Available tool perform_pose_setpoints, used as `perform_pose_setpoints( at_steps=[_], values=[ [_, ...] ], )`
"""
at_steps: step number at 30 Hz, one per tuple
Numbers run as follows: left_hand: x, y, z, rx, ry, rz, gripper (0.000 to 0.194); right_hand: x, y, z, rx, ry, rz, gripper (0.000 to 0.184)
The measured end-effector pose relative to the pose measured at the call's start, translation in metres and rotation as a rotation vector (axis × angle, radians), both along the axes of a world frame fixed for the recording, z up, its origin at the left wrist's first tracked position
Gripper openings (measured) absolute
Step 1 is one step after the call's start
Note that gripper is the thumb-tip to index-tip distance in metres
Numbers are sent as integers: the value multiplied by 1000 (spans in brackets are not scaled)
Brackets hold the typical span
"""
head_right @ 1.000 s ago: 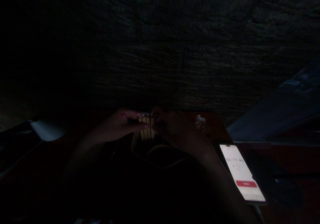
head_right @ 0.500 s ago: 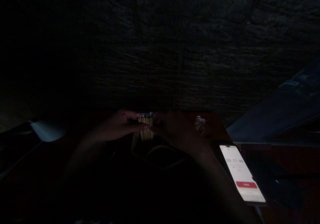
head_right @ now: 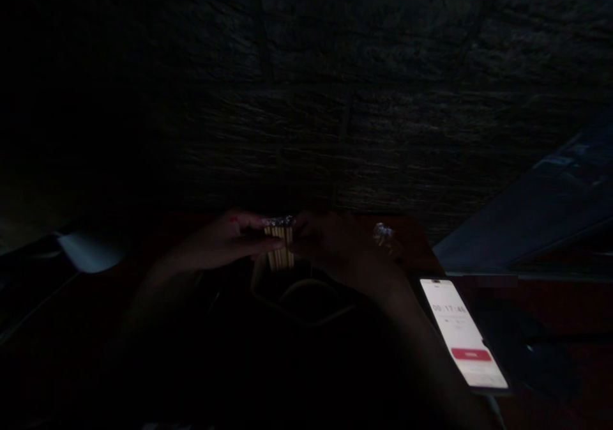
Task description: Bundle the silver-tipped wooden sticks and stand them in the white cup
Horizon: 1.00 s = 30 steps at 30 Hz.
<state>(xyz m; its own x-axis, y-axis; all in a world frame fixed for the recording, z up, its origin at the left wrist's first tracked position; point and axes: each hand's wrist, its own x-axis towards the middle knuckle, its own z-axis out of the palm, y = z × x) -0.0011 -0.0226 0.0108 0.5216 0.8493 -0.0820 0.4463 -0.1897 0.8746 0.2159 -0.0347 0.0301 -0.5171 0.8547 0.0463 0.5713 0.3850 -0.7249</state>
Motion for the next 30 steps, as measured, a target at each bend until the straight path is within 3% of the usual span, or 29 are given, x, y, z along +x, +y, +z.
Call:
perform_pose_setpoints(
  at_steps=[16,30],
  values=[
    [-1,2,1,11,7,-53,24,-4,4,-5,2,24,6,14],
    [-1,0,2,47,8,-16,25,-4,7,-14,16,73,29,15]
  ],
)
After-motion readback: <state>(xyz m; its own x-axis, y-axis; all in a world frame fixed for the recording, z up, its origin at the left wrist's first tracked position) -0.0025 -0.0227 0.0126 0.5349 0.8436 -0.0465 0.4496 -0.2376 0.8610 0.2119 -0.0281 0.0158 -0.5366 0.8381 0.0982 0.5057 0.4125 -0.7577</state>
